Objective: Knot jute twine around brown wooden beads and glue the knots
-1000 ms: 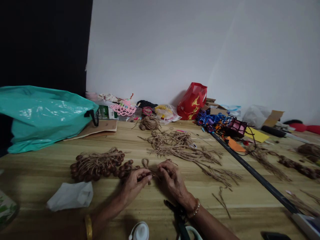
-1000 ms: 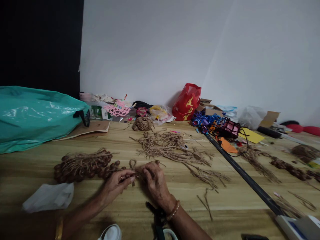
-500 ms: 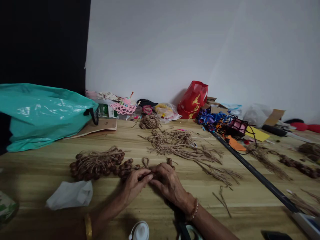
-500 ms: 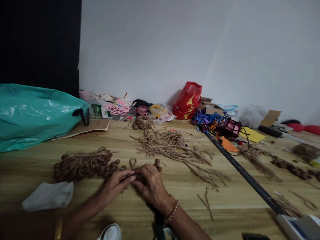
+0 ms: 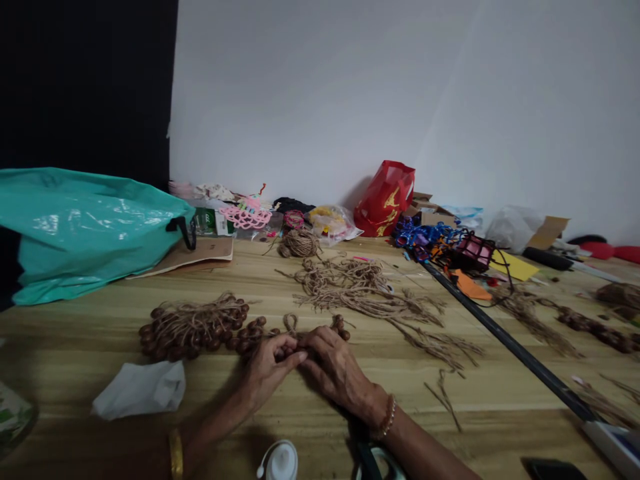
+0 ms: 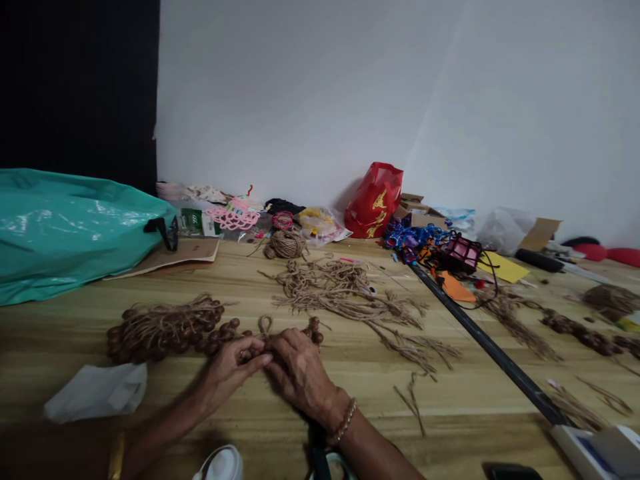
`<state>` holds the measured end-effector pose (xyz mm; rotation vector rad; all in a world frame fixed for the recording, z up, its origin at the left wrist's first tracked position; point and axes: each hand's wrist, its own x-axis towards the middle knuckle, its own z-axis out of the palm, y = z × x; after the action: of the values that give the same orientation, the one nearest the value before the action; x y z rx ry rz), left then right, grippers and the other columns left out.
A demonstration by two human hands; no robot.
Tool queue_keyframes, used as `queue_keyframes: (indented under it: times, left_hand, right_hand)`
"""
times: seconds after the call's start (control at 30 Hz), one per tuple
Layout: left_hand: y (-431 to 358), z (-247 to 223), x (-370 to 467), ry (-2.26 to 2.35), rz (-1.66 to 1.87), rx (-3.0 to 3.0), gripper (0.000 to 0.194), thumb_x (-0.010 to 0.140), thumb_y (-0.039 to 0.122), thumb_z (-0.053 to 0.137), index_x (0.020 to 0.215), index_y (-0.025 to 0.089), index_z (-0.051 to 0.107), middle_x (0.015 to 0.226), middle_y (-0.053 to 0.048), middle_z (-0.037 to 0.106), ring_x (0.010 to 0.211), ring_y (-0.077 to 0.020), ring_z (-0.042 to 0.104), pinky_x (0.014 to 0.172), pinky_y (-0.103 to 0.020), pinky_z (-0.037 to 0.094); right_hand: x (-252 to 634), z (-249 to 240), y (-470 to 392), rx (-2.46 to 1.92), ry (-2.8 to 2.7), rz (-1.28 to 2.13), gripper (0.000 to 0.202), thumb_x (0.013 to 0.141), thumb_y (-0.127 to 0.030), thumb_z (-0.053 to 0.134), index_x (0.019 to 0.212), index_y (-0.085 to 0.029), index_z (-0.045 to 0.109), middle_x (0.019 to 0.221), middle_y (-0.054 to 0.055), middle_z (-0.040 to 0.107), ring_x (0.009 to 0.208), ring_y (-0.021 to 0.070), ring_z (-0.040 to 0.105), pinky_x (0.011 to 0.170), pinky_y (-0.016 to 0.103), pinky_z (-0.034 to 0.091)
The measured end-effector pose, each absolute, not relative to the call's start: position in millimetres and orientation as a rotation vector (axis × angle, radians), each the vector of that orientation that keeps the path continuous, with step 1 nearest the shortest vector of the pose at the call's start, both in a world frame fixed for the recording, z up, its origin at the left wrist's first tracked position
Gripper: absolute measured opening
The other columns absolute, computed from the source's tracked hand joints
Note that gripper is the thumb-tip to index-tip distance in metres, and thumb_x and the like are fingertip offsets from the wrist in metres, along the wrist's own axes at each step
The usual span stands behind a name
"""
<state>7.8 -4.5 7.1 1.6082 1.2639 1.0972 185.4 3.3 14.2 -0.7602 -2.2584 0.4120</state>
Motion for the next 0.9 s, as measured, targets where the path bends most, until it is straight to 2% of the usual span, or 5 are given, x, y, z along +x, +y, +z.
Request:
queue_keyframes:
  times: [0.17,0.37,0.57,0.7,0.9]
  left_hand:
    - [-4.9,6.7,8.0,1.275,1.106,1.553,0.025,0.069,0.043,0.066,0.073,0.018,0.068,0.067,-0.002,0.065,0.065,-0.0188,0.057,0.055,-0.025,0.043]
    - [-3.9,5.7,7.5,1.256,1.059,1.458,0.033,0.069,0.045,0.066,0.084,0.015,0.070,0.066,-0.001,0.064,0.053,-0.0136,0.050,0.048,-0.023,0.037]
    - [-1.6,5.2,7.3,1.247,1.064,1.504,0.028,0.067,0.042,0.067,0.080,0.017,0.070,0.065,-0.002,0.064,0.061,-0.0170,0.055,0.051,-0.024,0.041]
    - [-3.5,5.3,7.6,1.243,1.079,1.526,0.023,0.069,0.041,0.067,0.074,0.018,0.068,0.060,0.000,0.061,0.059,-0.0167,0.054,0.052,-0.024,0.041]
    - [-4.2,5.5,7.2,1.246,1.050,1.521,0.026,0.070,0.042,0.066,0.079,0.017,0.069,0.060,0.001,0.059,0.053,-0.0140,0.049,0.047,-0.022,0.038]
  right_hand:
    - [185.4,13.9,3.3,-0.776,-2.211,0.410,0.014,0.092,-0.029,0.057,0.102,-0.018,0.059,0.094,0.008,0.062,0.087,0.0219,0.055,0.077,0.033,0.046]
    - [186.2,11.4,4.7,-0.804,-2.215,0.404,0.012,0.094,-0.028,0.054,0.099,-0.019,0.060,0.091,0.008,0.061,0.086,0.0213,0.056,0.077,0.033,0.045]
    - [185.8,13.6,3.9,-0.794,-2.239,0.386,0.012,0.094,-0.025,0.054,0.103,-0.019,0.060,0.095,0.009,0.063,0.090,0.0220,0.056,0.080,0.034,0.045]
    - [185.9,12.3,4.5,-0.777,-2.241,0.389,0.011,0.092,-0.023,0.056,0.102,-0.019,0.059,0.094,0.008,0.063,0.089,0.0217,0.056,0.080,0.033,0.045]
    - [185.9,10.3,5.3,-0.822,-2.237,0.376,0.009,0.093,-0.027,0.056,0.096,-0.019,0.060,0.092,0.008,0.063,0.086,0.0215,0.056,0.077,0.033,0.045]
